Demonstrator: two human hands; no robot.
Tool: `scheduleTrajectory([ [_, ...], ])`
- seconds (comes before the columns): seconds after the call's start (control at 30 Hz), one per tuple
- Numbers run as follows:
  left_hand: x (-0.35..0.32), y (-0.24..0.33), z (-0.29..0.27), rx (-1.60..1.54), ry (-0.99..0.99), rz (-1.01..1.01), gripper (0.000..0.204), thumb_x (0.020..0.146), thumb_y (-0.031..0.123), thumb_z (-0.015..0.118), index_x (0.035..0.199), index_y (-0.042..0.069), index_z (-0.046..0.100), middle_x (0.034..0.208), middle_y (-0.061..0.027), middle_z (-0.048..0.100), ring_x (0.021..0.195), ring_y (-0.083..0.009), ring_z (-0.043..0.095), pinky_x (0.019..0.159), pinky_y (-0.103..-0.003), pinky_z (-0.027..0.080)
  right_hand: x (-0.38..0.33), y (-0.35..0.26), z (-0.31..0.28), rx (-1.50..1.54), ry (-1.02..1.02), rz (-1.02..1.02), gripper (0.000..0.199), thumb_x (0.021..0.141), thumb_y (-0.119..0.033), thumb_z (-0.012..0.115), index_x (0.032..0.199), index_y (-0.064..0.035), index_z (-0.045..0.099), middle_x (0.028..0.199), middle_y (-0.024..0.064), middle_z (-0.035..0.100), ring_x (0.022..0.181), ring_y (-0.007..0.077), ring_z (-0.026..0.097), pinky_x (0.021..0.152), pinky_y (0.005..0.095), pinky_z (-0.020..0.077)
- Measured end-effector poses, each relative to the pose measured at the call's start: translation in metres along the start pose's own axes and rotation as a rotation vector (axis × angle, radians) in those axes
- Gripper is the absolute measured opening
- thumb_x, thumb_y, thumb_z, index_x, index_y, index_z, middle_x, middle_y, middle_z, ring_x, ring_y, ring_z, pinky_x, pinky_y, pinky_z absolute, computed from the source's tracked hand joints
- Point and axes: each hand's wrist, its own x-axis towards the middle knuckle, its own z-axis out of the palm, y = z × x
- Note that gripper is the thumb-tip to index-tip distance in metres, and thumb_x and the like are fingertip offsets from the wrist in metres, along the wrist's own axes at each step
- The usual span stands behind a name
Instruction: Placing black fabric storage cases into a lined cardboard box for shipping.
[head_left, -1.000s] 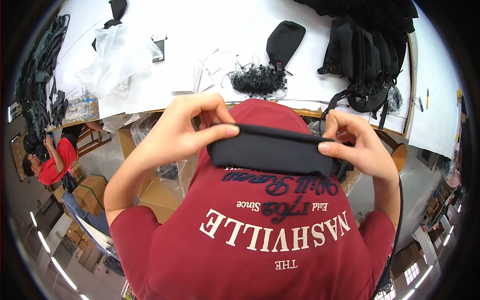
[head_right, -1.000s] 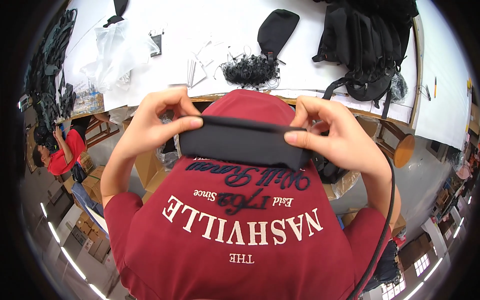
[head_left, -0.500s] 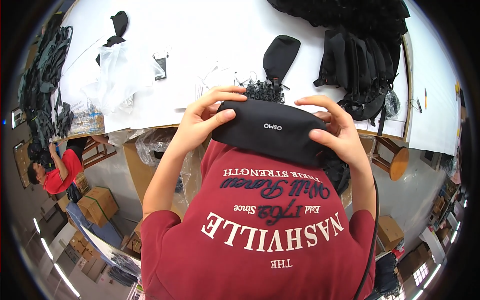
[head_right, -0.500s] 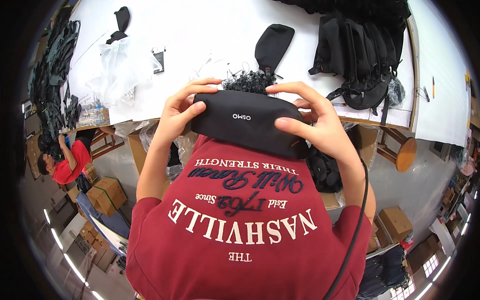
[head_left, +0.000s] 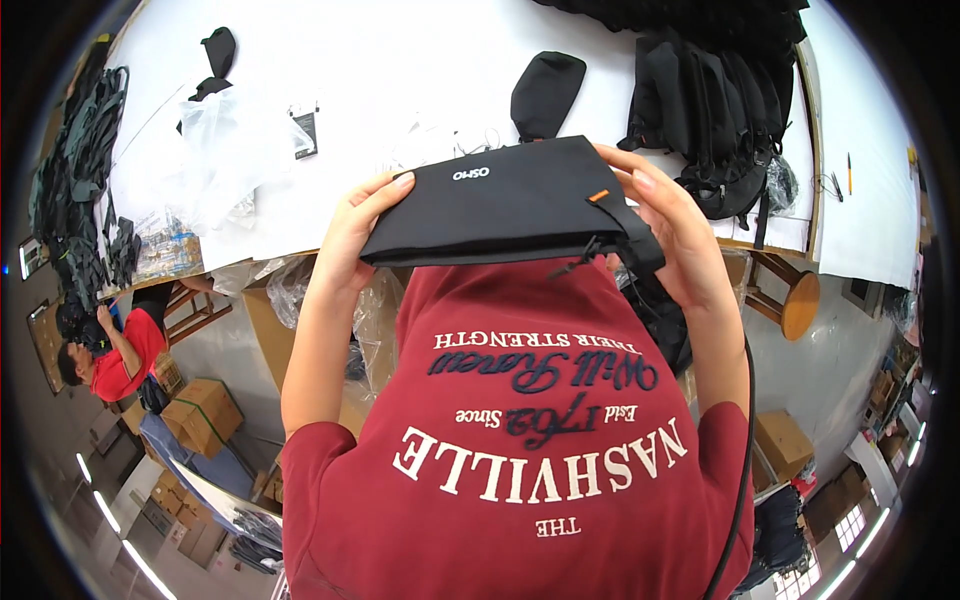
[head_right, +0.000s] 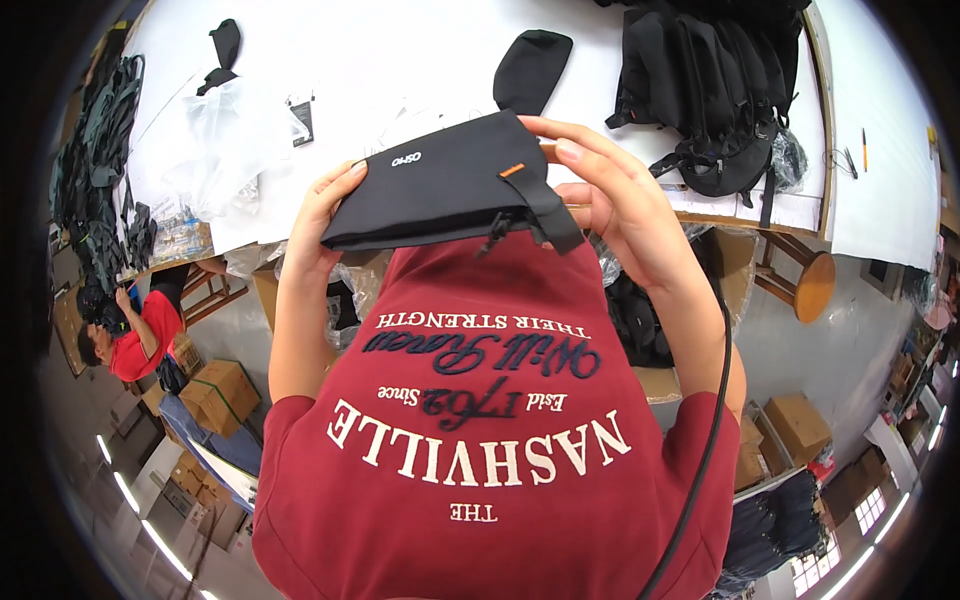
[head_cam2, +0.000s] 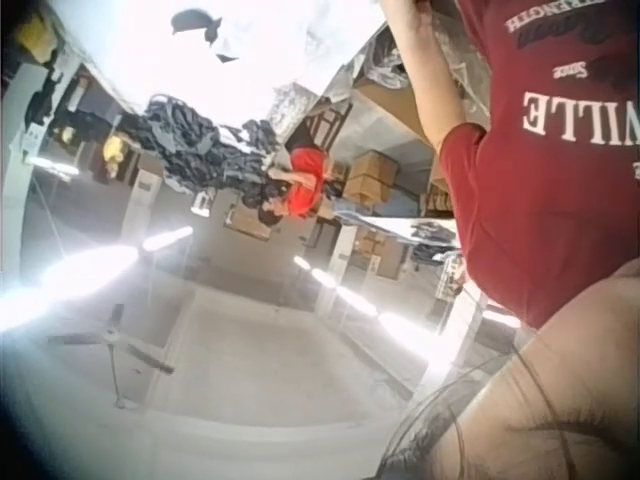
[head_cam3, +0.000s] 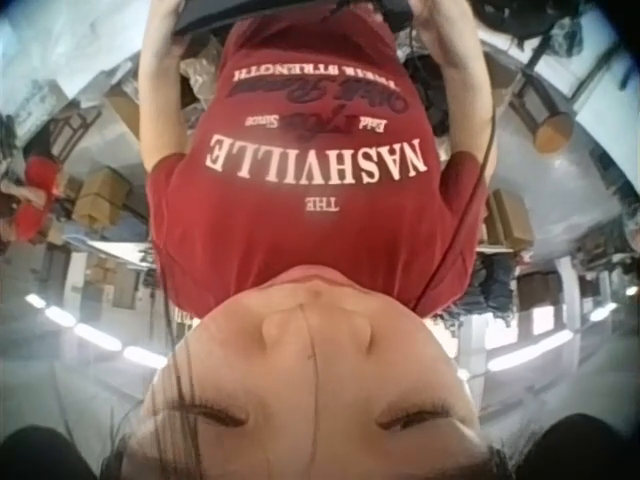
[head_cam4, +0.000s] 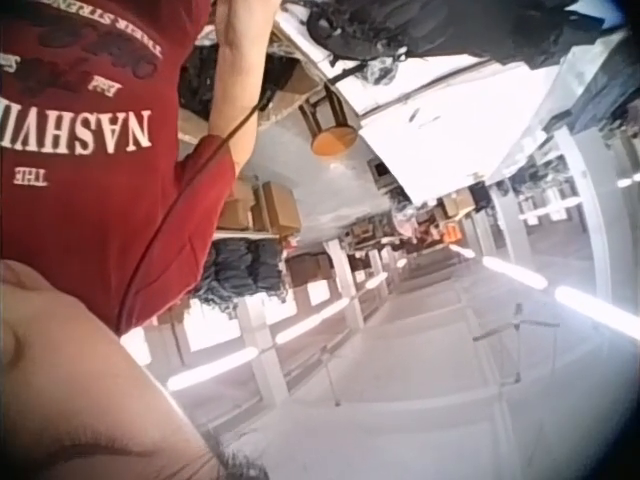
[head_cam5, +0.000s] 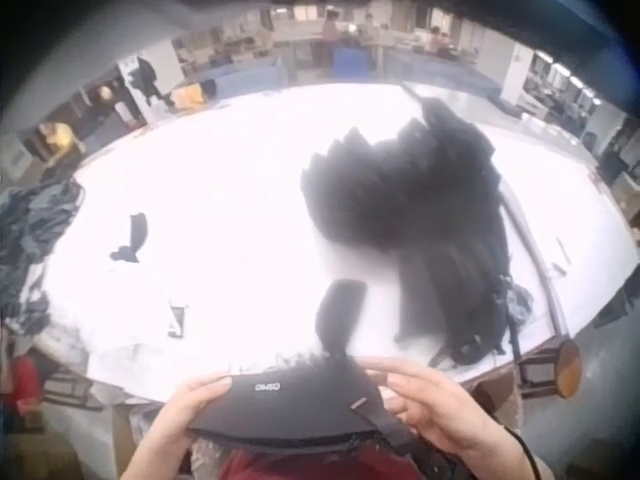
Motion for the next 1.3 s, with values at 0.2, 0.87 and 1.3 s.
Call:
scheduleTrajectory([
  [0.2, -0.008, -0.003, -0.003, -0.062, 0.032, 0.004, 0.025, 0.087, 0.02, 0.06, 0.101, 0.0, 0.063, 0.086, -0.0036, 0.066, 0.073, -0.0062, 0.061, 0.064, -0.018, 0.047, -0.001, -0.001, 0.006, -0.051, -0.003, -0.014, 0.041, 0.095, -0.024, 0.045, 0.129, -0.001, 0.045, 0.115, 0.0147, 0.058, 0.081, 0.0155, 0.066, 0.062, 0.0262, 0.054],
  [0.87, -0.007, -0.004, 0.005, -0.019, 0.157, 0.155, 0.021, 0.087, 0.018, 0.06, 0.099, 0.002, 0.064, 0.084, -0.0037, 0.065, 0.072, -0.0068, 0.06, 0.066, -0.019, 0.047, 0.012, 0.008, 0.006, -0.117, 0.055, -0.017, 0.039, 0.09, -0.027, 0.055, 0.123, -0.0057, 0.053, 0.104, 0.0016, 0.055, 0.086, 0.0056, 0.052, 0.073, 0.0208, 0.0485],
  [1.3, 0.034, 0.003, 0.0, 0.062, 0.06, 0.237, 0.033, 0.088, 0.021, 0.058, 0.117, 0.004, 0.057, 0.109, -0.0099, 0.061, 0.099, -0.0132, 0.057, 0.085, -0.026, 0.044, 0.046, 0.016, -0.007, -0.137, -0.019, 0.207, 0.042, 0.085, -0.021, 0.061, 0.124, -0.0061, 0.053, 0.104, -0.0001, 0.059, 0.073, -0.0009, 0.054, 0.056, 0.011, 0.0408],
])
